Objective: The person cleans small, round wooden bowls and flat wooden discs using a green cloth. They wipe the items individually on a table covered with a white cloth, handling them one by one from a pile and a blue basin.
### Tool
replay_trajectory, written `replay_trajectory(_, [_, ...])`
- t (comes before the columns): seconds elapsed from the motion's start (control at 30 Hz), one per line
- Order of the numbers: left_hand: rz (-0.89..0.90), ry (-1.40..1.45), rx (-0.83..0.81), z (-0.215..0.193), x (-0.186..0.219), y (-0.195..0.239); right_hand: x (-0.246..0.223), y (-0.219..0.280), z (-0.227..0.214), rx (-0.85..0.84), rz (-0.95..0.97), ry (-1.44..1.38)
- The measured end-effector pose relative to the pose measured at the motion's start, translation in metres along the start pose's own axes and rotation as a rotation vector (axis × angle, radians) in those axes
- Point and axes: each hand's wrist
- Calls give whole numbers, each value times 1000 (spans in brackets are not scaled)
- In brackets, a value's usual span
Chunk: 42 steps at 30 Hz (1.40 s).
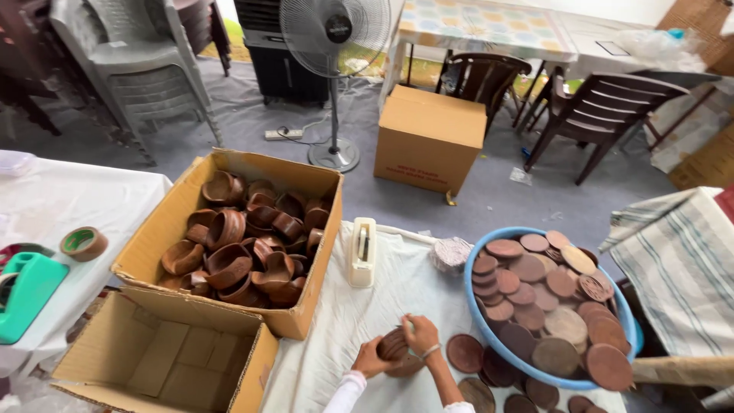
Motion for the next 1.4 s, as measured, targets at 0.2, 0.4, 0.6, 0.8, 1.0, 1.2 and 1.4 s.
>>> replay_trajectory(0.2, [78, -88, 116, 27, -32, -34, -121, 8, -68, 14, -356, -4])
replay_trajectory(0.4, [105, -13, 92, 4, 12, 15, 124, 31, 94, 31, 443, -970])
replay_trajectory(0.6, [88, -2, 135, 6, 10, 10, 25, 38, 42, 195, 427, -758])
replay_trajectory(0.8, [67, -272, 155, 27, -60, -62, -119, 14, -40, 137, -30, 9])
replay_trajectory(1.0, [68, -74, 131, 24, -15, -28, -92, 11, -44, 83, -168, -26])
replay_trajectory(1.2, [134, 82, 167, 14, 3, 4, 83, 18, 75, 60, 456, -975])
replay_trajectory(1.4, [67, -120, 155, -10, 13, 33, 123, 70, 133, 111, 800, -593])
Point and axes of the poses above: each hand's wrist, its own y-axis away from the middle knuckle, its own z-axis out of the palm, x = y × z, and after that the axes turned 12 degrees about -x, right-handed
